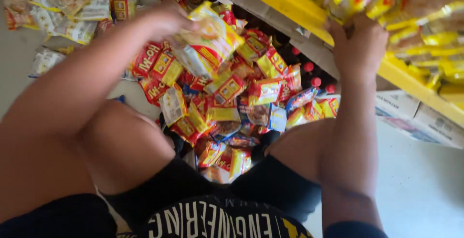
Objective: Picking up instant noodle packets from the floor and arranging them on a grocery store shelf
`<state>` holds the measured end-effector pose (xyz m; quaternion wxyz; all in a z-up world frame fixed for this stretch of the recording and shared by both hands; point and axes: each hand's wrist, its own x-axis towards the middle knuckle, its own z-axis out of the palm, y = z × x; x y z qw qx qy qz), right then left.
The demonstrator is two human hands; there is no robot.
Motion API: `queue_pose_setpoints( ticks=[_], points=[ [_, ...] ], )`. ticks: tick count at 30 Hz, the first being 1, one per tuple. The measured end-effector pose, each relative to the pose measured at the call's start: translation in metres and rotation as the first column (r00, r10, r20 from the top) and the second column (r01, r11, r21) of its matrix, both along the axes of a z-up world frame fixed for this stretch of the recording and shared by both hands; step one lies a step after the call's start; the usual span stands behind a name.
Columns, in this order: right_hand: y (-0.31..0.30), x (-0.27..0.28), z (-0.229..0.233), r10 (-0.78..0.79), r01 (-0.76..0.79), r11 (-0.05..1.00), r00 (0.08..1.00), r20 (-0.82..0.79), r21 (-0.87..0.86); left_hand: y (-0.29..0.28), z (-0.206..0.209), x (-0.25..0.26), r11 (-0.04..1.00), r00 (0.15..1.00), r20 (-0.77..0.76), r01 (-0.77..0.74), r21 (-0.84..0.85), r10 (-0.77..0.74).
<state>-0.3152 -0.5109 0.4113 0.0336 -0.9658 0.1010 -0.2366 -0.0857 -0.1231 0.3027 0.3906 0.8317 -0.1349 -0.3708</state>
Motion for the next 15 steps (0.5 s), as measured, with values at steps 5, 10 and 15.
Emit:
queue_pose_setpoints(
  ticks=[5, 10, 15],
  points=[
    [0.0, 0.004, -0.008, -0.081, 0.081, 0.997, 0.996, 0.044, -0.008, -0.04, 0.056, -0.076, 0.988, 0.94, 0.305, 0.126, 0.094, -0.149],
    [0.002, 0.004, -0.012, -0.088, 0.123, 0.979, 0.975, -0.205, 0.163, -0.033, 0.065, -0.112, 0.756, 0.938, -0.263, -0.338, -0.56, 0.224],
    [0.066, -0.025, 0.058, 0.43, -0.095, 0.416, 0.897, -0.103, 0.905, -0.021, 0.09, -0.135, 0.557, 0.898, -0.413, -0.424, -0.715, 0.153]
  ],
)
